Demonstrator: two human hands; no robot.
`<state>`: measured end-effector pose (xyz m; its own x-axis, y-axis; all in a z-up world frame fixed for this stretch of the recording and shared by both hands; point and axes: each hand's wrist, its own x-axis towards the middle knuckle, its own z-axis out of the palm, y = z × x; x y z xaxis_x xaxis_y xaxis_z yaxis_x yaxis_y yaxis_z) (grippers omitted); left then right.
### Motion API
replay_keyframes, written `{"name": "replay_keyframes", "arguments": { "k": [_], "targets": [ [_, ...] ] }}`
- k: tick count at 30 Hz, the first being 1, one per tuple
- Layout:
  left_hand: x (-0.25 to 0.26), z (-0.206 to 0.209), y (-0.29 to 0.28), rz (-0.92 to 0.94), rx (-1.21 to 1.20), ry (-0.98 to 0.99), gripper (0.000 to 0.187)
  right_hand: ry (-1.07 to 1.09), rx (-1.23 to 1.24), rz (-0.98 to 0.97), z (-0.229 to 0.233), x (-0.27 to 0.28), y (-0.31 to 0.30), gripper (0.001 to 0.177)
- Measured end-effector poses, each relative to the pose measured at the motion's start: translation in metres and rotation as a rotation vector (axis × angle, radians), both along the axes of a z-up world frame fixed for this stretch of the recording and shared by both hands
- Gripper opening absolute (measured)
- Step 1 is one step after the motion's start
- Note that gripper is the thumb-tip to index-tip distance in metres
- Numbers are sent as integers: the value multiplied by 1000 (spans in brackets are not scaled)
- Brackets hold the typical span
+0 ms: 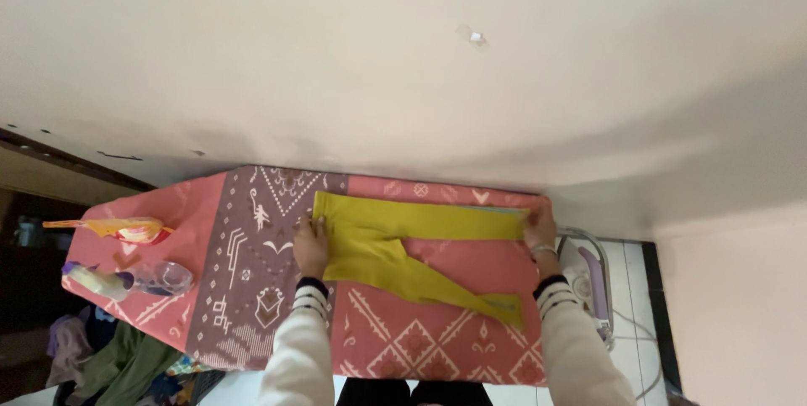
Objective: The person picks up a pair of yellow pants from a laundry basket, spreads them on an ironing board, sprays them with liquid from a bottle, and irons them using an iron before folding and placing them on a chair.
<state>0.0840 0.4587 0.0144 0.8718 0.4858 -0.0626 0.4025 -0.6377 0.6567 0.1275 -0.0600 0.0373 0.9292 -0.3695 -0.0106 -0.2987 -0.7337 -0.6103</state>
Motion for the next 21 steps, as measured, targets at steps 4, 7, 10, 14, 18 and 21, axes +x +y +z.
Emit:
{"name": "replay_keyframes", "arguments": {
  "k": [4,7,10,14,18,21],
  "targets": [
    [-12,15,-8,-51,-68,-266,45,-182,-294,129,-17,-44,43,70],
    [-37,38,-17,59,42,249,59,-23,-193,428,-15,-112,65,50],
    [-64,44,-12,62,41,209,57,300,-191,540,2,-156,67,63],
    [-69,21,10,-26,88,164,55,177,-174,599,9,-188,51,61],
    [-69,4,20,-12,-13,68,52,156,115,393,4,-165,15,41],
    [-69,7,19,0,-6,77,49,434,438,156,6,-154,-5,45]
  ]
}}
